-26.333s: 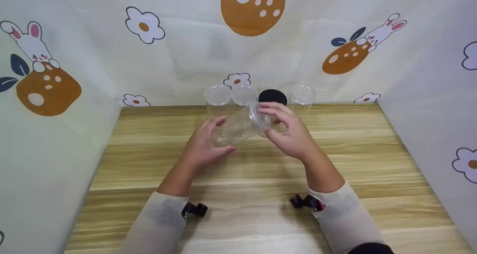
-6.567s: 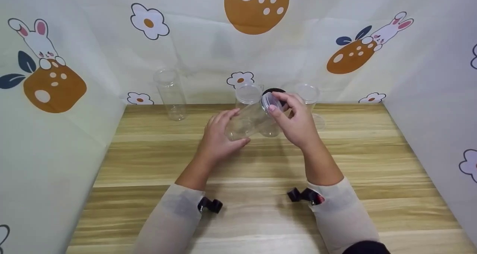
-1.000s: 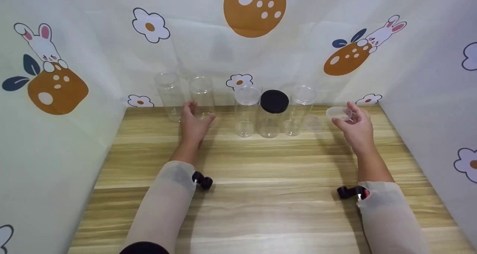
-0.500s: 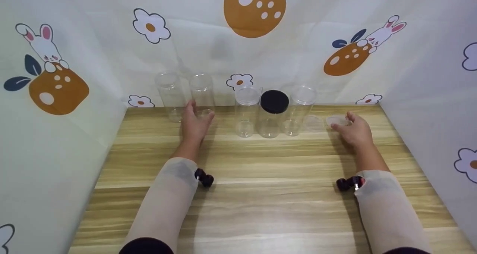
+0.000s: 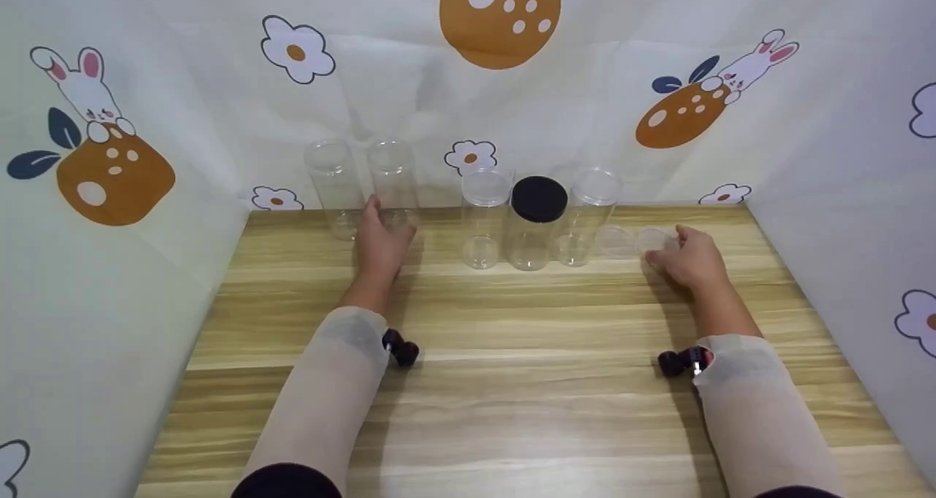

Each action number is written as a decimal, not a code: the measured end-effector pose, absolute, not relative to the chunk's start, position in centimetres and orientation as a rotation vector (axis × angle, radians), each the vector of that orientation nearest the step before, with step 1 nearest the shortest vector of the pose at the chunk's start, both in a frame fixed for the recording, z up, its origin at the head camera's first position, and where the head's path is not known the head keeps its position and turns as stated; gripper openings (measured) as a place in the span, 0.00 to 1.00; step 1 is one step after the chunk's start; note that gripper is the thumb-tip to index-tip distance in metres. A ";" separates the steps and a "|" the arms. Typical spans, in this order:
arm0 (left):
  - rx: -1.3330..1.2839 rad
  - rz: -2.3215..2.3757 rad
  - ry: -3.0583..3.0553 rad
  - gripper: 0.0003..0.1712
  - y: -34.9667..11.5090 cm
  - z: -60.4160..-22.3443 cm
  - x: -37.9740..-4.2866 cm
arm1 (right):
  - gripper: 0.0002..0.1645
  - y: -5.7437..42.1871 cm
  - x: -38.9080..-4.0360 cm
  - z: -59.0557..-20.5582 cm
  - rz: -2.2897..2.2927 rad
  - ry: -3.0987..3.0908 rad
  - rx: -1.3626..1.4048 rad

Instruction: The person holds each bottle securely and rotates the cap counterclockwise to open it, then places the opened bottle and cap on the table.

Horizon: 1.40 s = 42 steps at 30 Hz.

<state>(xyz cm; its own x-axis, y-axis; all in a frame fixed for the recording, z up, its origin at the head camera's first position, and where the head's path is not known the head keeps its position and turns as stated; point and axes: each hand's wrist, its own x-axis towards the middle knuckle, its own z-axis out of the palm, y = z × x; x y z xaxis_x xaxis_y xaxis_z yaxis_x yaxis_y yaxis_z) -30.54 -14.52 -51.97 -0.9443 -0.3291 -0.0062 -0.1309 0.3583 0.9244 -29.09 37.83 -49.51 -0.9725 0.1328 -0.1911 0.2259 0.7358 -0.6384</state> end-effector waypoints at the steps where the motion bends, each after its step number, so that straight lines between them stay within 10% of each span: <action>1: 0.423 -1.635 -2.430 0.56 -14.5 -51.8 -30.4 | 0.58 37.7 -29.0 -49.3 -1.087 2.809 0.299; 28: 0.228 -1.757 -2.223 0.40 -10.9 -50.3 -25.2 | 0.30 27.4 -23.7 -42.5 -2.307 2.740 -0.064; 42: -0.040 -1.967 -2.523 0.62 -8.4 -52.4 -26.9 | 0.28 22.5 -23.3 -42.0 -2.498 2.548 -0.325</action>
